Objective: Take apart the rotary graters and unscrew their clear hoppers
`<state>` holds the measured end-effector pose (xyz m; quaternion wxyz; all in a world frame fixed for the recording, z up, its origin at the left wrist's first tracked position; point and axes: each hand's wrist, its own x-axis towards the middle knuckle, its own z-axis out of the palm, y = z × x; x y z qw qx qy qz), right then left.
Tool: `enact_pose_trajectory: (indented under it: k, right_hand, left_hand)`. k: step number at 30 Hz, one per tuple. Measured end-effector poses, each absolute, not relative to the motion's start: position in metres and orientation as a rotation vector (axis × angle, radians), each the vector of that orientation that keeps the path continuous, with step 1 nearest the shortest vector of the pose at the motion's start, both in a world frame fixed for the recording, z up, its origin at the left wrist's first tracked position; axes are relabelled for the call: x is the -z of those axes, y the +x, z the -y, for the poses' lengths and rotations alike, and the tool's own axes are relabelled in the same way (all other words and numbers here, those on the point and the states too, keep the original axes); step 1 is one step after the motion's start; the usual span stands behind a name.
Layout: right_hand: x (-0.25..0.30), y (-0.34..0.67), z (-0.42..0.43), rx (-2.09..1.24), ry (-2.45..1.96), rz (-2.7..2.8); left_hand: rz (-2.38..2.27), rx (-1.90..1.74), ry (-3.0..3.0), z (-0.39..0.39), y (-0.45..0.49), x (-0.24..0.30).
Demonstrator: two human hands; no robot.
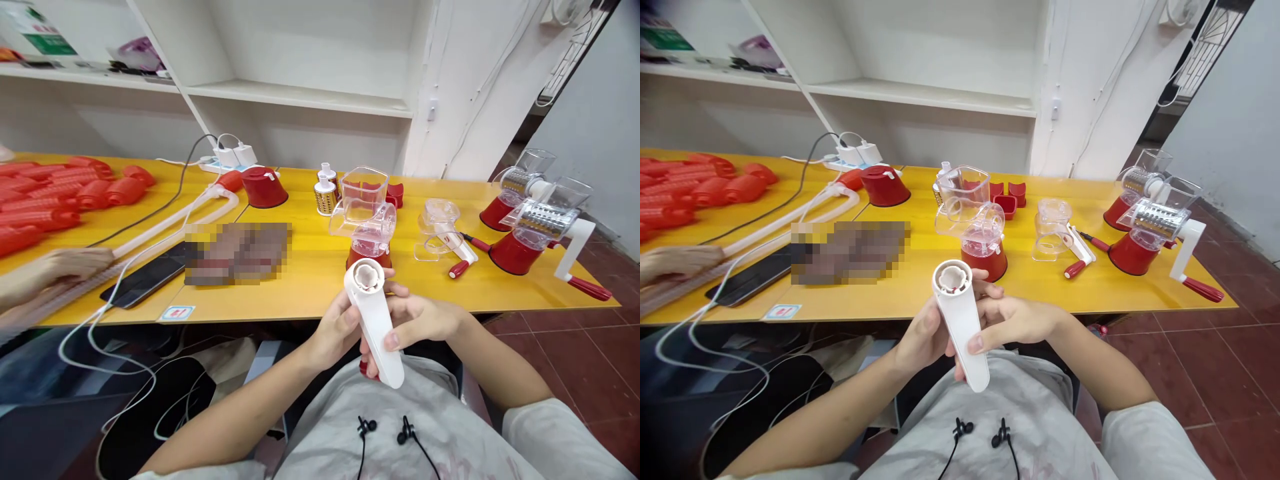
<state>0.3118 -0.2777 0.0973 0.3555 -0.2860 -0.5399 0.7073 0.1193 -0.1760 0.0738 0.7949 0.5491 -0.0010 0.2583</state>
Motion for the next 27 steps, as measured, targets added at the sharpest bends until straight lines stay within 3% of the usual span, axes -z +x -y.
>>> enact_pose_trajectory:
  k: [2,7,12,20,27]
  right_hand:
    - [-0.099,0.319,0.289,-1.749,-0.772,1.428]
    - [-0.087,0.341,0.336,-1.066,-1.417,1.378]
    - [-0.051,0.335,0.338,-0.459,-1.371,1.288]
    - [-0.012,0.324,0.315,-0.236,-1.232,1.48]
    - [-0.01,0.33,0.319,-0.189,-1.2,1.653]
  left_hand:
    - [0.019,-0.506,1.169,0.175,0.124,-0.069]
    - [-0.114,-0.512,1.208,0.17,0.131,-0.048]
    - [-0.249,-0.383,1.171,0.171,0.129,-0.031]
    - [-0.222,-0.36,1.201,0.186,0.128,-0.019]
    - [-0.238,-0.34,1.325,0.198,0.124,-0.009]
